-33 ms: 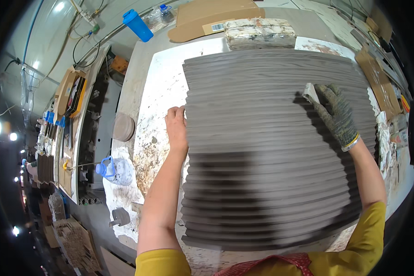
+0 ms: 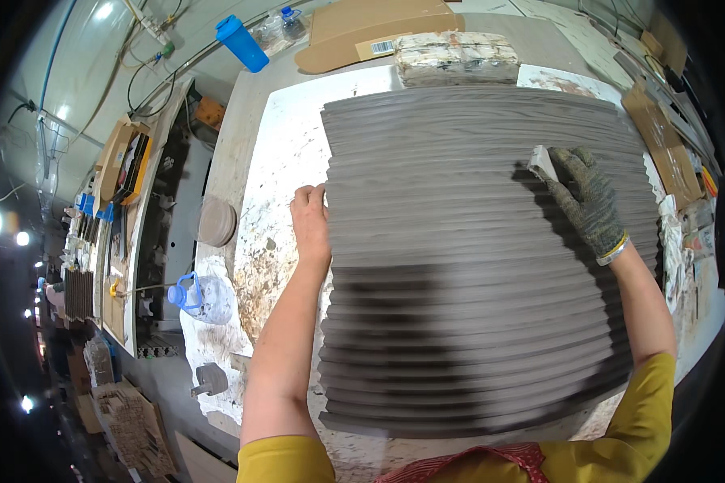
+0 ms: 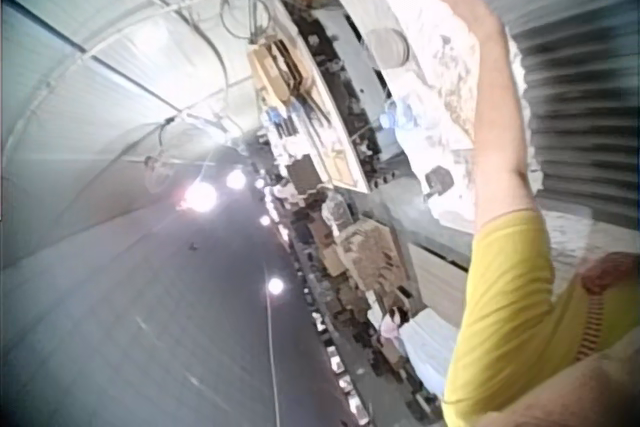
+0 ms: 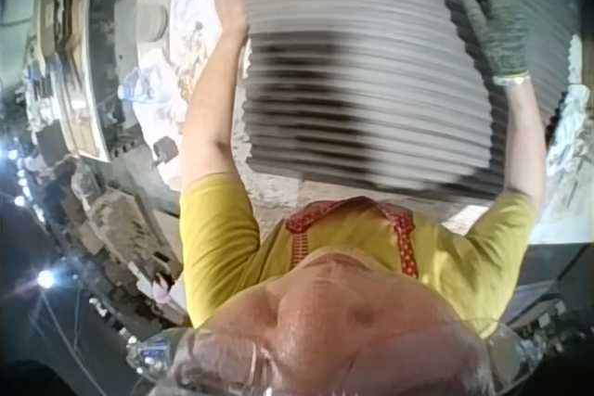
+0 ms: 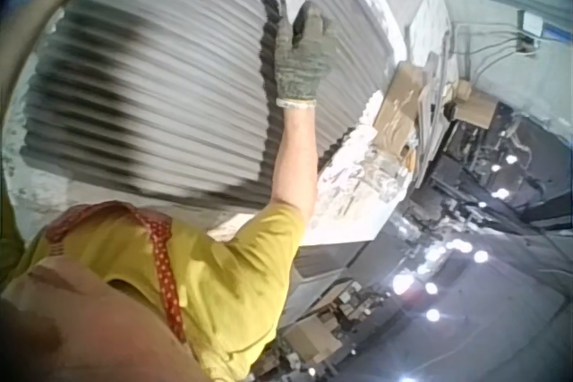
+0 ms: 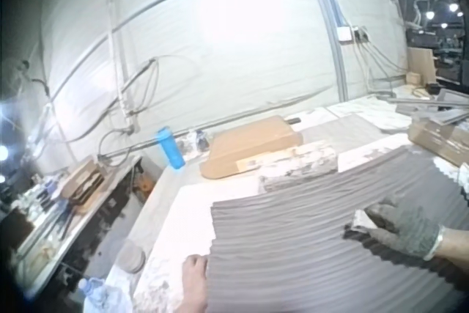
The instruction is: The person sands a grooved wood panel by hand using a piece of sandpaper, wiping the surface with a cloth between sanding strokes.
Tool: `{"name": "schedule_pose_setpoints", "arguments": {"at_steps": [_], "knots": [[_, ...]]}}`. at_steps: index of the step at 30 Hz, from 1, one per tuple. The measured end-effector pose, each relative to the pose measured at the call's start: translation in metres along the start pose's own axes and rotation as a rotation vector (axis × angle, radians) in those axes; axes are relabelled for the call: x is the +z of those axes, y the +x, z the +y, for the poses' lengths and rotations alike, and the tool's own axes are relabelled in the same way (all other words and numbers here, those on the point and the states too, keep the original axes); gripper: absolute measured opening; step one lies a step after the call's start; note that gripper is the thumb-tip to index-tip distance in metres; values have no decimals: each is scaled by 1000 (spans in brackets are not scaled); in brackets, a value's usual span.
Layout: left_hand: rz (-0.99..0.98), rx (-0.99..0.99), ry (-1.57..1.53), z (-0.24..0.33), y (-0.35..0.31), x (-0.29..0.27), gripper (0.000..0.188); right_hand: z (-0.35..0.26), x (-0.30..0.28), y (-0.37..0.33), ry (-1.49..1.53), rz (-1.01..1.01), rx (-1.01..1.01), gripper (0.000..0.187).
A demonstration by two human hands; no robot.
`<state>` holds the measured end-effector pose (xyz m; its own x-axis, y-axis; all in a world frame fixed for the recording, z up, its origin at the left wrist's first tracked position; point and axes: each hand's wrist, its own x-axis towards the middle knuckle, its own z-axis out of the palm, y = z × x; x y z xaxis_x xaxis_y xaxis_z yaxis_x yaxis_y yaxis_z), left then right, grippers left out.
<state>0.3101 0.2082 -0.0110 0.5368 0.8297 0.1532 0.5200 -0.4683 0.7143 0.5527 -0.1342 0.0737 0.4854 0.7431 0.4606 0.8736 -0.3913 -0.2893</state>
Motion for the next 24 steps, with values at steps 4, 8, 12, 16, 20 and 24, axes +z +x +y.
{"name": "schedule_pose_setpoints", "arguments": {"at_steps": [4, 8, 12, 16, 20, 24], "knots": [[-25, 1, 61, -3, 2, -1, 28, -20, 8, 6, 30, 24, -42, 40], [-55, -3, 99, 5, -1, -3, 32, -44, 14, 14, 167, -66, 42, 39], [33, 244, 287, -14, 0, 3, 33, -70, 15, 19, 223, -78, 12, 37], [129, 257, 135, -15, 3, 7, 34, -99, 14, 22, 196, -61, 11, 37], [124, 209, 7, -13, 5, 7, 16, -135, 7, 22, 336, -8, 162, 41], [68, 249, 9, -13, -3, -14, 8, -194, 1, 28, 988, -68, 552, 45]]}}
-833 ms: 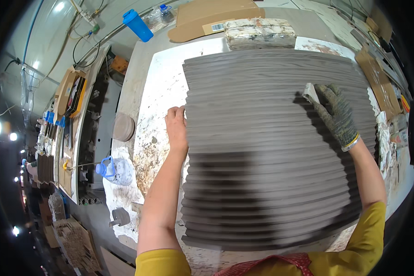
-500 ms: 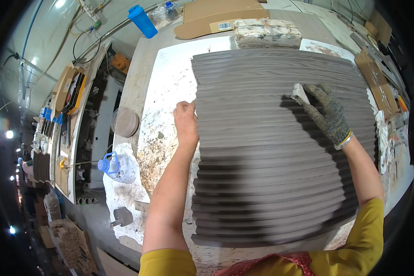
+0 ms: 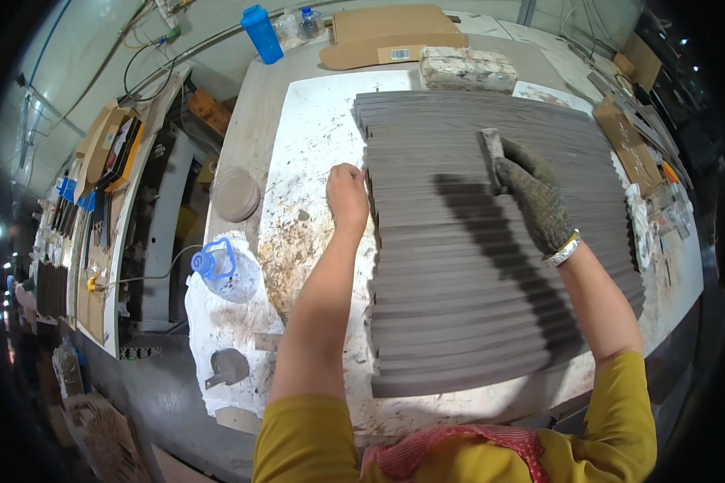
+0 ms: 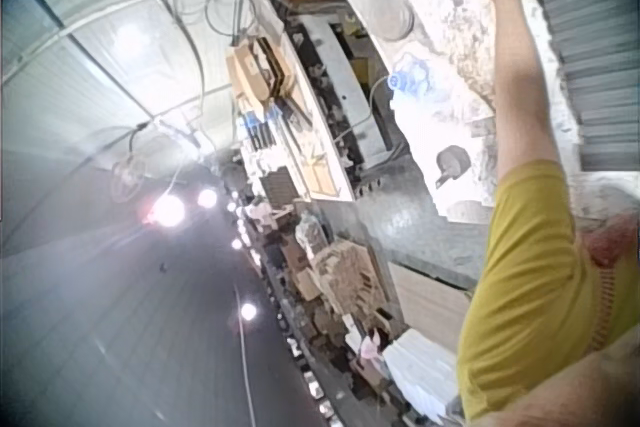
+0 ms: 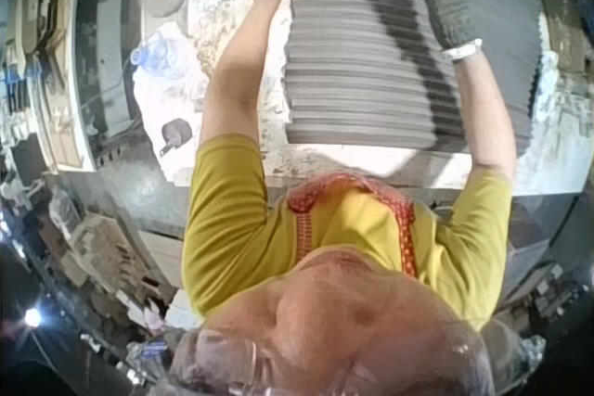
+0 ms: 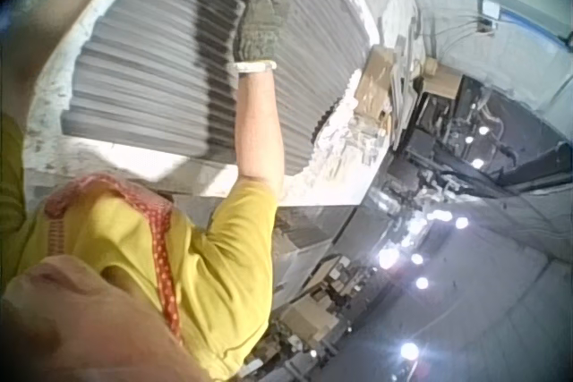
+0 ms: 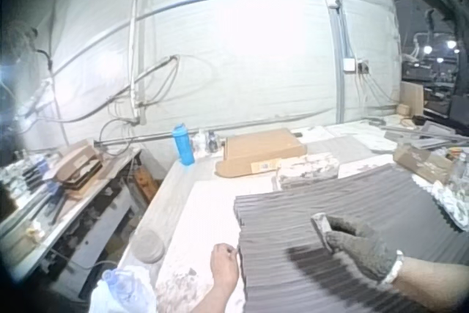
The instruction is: The person sands a grooved wood panel by hand using a piece of sandpaper, wiping the surface with a cloth between sanding strokes.
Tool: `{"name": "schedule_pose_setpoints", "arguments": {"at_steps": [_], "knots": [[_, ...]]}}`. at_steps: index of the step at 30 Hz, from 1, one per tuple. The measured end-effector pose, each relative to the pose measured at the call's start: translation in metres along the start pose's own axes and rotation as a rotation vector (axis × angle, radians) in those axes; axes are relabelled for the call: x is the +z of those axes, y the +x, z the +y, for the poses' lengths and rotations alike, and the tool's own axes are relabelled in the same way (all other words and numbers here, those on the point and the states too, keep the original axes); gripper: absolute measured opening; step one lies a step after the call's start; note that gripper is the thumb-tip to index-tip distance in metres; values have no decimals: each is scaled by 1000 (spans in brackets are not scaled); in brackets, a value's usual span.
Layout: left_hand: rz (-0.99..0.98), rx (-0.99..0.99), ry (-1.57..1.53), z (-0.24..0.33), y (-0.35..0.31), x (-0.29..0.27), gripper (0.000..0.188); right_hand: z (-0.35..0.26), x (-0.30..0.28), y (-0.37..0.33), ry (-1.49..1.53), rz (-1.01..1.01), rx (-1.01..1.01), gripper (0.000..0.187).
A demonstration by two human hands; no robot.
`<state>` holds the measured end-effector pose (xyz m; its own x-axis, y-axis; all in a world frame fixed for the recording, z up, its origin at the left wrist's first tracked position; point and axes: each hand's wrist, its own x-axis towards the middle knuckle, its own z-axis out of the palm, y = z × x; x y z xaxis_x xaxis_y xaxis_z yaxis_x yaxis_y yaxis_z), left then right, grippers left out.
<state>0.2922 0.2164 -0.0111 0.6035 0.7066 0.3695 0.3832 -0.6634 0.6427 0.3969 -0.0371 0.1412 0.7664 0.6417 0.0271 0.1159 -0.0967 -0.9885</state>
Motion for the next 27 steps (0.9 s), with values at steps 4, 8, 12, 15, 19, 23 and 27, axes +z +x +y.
{"name": "schedule_pose_setpoints", "arguments": {"at_steps": [4, 8, 12, 15, 19, 23, 27], "knots": [[7, -136, -430, 21, -53, -33, 27, -24, 51, -16, 254, -151, 27, 46], [-187, -109, -604, 67, -168, -109, 18, -14, 94, -24, 522, -328, 227, 48], [-349, -389, -802, 53, -291, -164, 10, 0, 172, -57, 458, -576, 438, 39], [-533, -528, -746, 55, -344, -202, 7, 11, 200, -85, 618, -685, 500, 30], [-337, -123, -611, 47, -356, -215, 6, 7, 216, -102, 671, -648, 607, 25], [-322, -12, -546, 45, -342, -219, 8, 23, 201, -113, 711, -647, 607, 27], [-330, -108, -518, 40, -333, -209, 11, 11, 170, -122, 727, -564, 621, 36]]}}
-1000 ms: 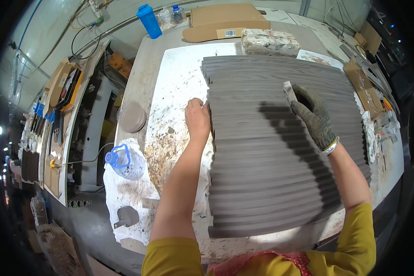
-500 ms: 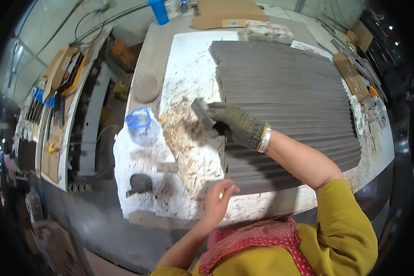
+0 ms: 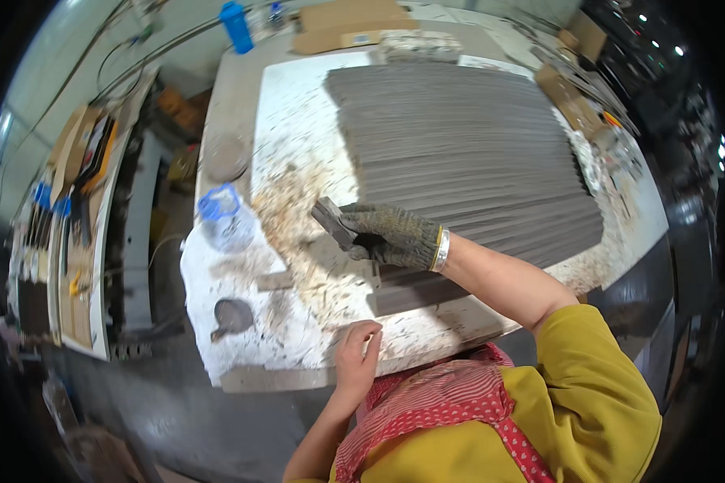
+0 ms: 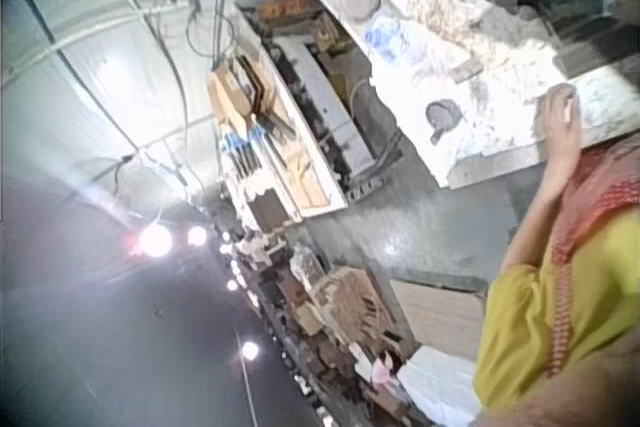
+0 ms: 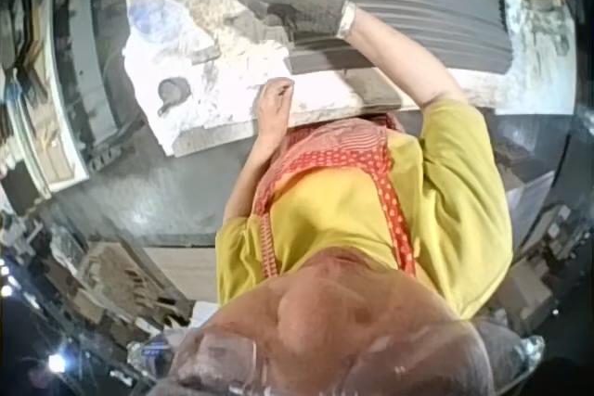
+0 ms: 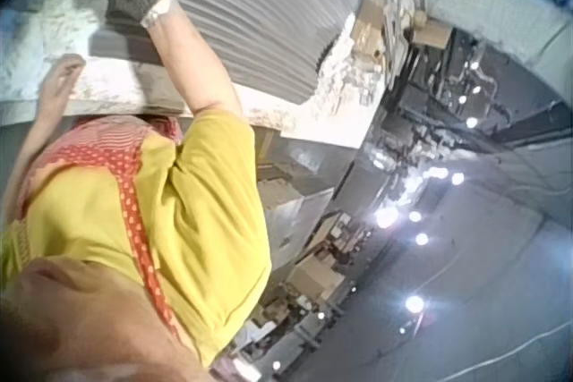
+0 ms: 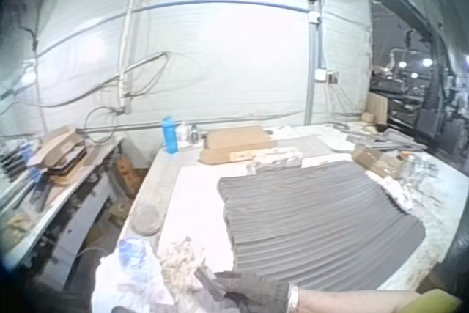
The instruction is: The person sands a grooved wood panel by hand using a piece of sandpaper, wiping the surface with a cloth between sanding strokes.
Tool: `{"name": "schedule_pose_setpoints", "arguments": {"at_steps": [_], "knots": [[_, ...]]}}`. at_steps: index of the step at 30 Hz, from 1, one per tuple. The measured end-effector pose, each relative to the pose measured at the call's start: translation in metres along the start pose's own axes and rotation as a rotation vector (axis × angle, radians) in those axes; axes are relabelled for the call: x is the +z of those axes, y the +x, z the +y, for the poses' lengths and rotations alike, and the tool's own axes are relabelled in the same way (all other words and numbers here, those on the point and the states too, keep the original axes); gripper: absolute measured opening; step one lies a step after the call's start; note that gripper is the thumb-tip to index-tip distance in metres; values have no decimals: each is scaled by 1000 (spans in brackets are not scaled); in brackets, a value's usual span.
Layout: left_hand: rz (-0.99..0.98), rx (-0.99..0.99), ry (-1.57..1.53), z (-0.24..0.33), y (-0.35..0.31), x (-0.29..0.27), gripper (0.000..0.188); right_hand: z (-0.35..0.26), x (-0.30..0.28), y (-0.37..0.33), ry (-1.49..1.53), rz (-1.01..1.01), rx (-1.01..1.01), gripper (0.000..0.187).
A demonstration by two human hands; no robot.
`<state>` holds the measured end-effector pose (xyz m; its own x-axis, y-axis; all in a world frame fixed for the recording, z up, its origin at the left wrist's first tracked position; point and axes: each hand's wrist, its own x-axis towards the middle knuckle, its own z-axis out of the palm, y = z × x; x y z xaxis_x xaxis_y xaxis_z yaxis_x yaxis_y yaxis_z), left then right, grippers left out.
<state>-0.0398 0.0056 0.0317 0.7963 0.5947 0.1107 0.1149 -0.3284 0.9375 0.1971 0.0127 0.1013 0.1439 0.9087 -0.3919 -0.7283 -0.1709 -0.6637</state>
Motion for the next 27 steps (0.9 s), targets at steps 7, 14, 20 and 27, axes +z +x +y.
{"name": "schedule_pose_setpoints", "arguments": {"at_steps": [7, 14, 20, 27], "knots": [[64, 67, 4, -23, 88, 18, 16, -78, -79, -80, -776, 562, -256, 60], [277, 210, 224, -52, 288, 30, 24, -137, -168, -97, -1315, 826, -541, 49], [279, 214, 533, -85, 328, 49, 27, -180, -160, -7, -2030, 755, -731, 43], [328, 168, 505, -85, 331, 51, 23, -179, -164, 106, -2115, 504, -804, 39]]}}
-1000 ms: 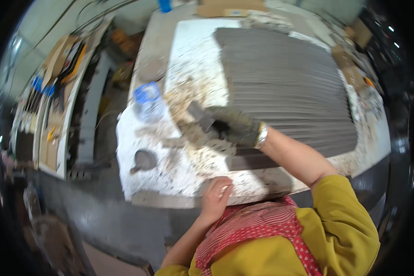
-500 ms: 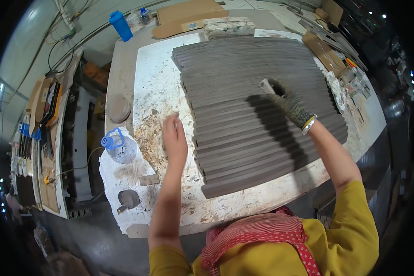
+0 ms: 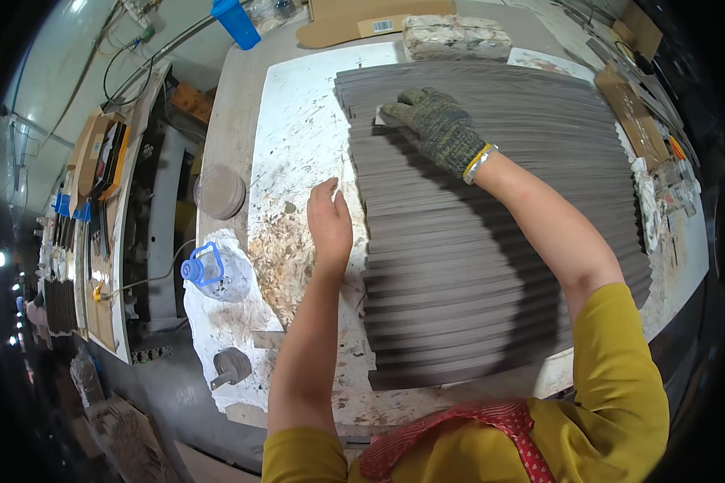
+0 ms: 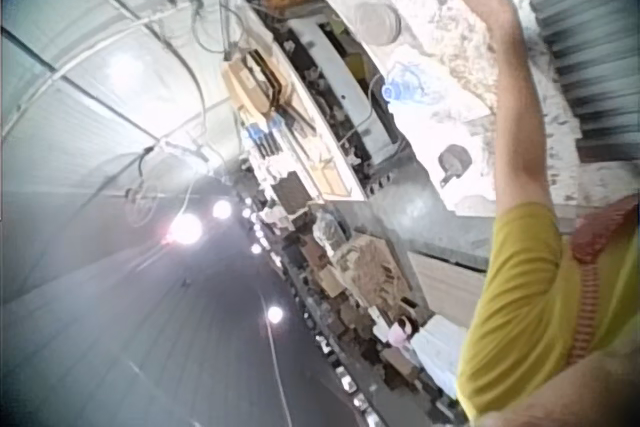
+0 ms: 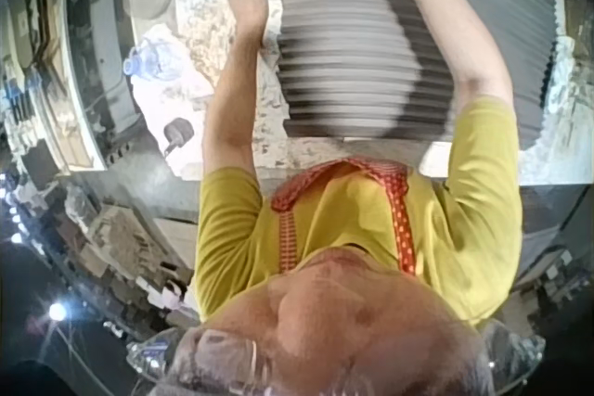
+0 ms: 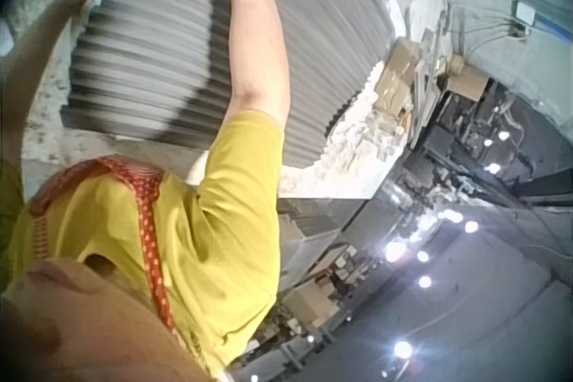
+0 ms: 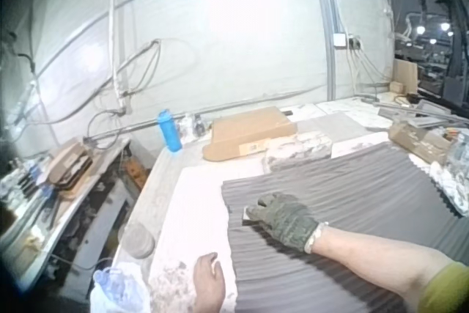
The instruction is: The person sands a grooved wood panel by hand using a piece of sandpaper, wiping the surface with a cloth between sanding strokes.
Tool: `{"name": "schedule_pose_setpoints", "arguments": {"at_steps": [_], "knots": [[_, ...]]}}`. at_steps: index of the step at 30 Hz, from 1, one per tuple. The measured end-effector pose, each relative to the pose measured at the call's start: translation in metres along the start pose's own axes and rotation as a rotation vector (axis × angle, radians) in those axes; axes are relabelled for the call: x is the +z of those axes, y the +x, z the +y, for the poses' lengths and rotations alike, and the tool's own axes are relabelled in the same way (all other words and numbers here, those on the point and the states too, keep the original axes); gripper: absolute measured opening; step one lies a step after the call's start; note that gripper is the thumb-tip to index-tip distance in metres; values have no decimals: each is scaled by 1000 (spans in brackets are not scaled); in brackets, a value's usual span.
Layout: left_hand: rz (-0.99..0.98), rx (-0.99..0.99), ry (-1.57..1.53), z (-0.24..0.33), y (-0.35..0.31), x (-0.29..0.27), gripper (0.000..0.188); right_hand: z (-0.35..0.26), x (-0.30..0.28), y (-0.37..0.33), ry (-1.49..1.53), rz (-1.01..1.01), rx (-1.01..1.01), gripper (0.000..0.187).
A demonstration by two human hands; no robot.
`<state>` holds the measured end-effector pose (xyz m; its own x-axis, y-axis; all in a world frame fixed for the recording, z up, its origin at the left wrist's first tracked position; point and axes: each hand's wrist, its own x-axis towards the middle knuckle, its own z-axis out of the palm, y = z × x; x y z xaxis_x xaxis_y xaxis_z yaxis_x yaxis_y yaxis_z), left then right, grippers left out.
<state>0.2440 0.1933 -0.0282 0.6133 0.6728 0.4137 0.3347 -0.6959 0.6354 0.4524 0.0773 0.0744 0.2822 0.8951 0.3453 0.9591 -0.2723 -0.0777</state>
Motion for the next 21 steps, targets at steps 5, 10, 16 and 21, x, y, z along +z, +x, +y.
{"name": "schedule_pose_setpoints", "arguments": {"at_steps": [5, 10, 16, 21], "knots": [[12, -9, -36, 4, 0, -3, 22, -10, 25, 17, -89, -18, -163, 44], [6, -33, -66, 2, 0, -5, 21, -2, 13, 17, -142, 29, -67, 42], [-3, -31, -49, 3, -1, -5, 21, 9, 20, 16, -49, -39, -79, 40], [13, -35, -73, 2, 1, -5, 20, 12, 28, 12, -21, -26, -146, 40]]}}
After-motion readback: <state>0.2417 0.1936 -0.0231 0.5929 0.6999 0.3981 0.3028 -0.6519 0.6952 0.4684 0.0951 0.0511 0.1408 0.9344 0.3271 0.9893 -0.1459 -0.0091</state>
